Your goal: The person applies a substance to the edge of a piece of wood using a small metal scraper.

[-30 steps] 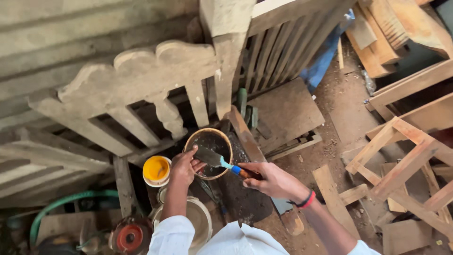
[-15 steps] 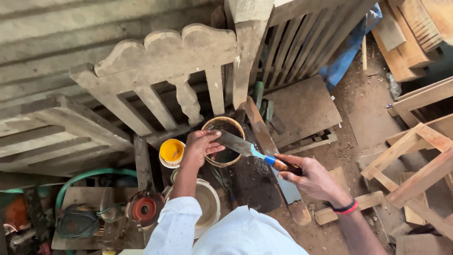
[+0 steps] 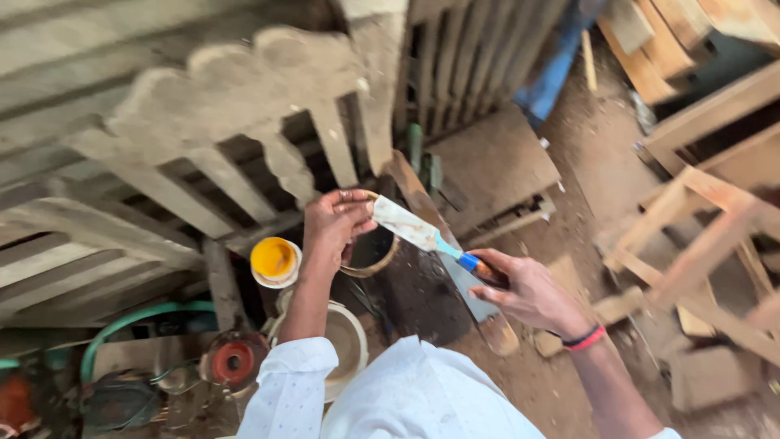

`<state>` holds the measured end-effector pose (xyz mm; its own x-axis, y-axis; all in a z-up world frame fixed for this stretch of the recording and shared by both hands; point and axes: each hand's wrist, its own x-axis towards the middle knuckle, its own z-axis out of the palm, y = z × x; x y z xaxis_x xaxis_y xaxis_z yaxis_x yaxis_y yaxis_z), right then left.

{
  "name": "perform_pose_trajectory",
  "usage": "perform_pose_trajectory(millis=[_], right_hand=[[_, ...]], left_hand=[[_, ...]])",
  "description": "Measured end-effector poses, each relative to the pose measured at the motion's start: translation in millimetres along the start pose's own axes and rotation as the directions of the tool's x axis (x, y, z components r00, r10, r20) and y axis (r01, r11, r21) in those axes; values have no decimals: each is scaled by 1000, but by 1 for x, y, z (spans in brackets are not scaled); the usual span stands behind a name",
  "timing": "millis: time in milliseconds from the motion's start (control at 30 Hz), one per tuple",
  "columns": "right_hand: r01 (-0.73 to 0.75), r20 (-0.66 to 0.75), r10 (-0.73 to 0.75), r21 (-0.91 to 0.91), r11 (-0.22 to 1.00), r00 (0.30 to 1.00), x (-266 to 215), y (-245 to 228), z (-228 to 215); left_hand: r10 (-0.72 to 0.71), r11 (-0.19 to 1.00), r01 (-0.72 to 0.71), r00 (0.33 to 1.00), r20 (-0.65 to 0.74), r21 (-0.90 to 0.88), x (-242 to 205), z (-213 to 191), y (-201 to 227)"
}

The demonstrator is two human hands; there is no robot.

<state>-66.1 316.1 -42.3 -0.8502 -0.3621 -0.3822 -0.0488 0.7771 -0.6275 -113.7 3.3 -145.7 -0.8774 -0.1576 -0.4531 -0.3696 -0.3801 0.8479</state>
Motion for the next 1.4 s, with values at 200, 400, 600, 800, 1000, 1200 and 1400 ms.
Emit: perform_pose_trajectory(millis=[200, 400, 600, 800, 1000, 1200, 1400], right_hand=[[-202, 25, 207, 353, 914, 978, -44, 64, 11], [-409, 88, 429, 515, 753, 899, -81, 130, 28], [-368, 46, 457, 667, 648, 888, -89, 148, 56], [-385, 54, 482, 681, 623, 874, -74, 142, 63], [-386, 41, 484, 664, 640, 874, -62, 135, 48], [-402, 34, 526, 687, 606, 850, -43, 132, 49], [-415, 57, 539, 708, 572, 840, -28, 125, 66]], left_hand=[[37, 993, -29, 997, 67, -111, -5, 56, -75], [72, 648, -106, 994, 78, 754, -35, 117, -170], [-98, 398, 86, 994, -51, 913, -38, 160, -174], [-77, 256, 32, 997, -13, 966, -35, 174, -160], [-139, 456, 200, 978, -153, 867, -37, 157, -131], [-275, 818, 289, 956, -102, 498, 41, 51, -152], [-128, 575, 213, 977, -171, 790, 126, -18, -150]])
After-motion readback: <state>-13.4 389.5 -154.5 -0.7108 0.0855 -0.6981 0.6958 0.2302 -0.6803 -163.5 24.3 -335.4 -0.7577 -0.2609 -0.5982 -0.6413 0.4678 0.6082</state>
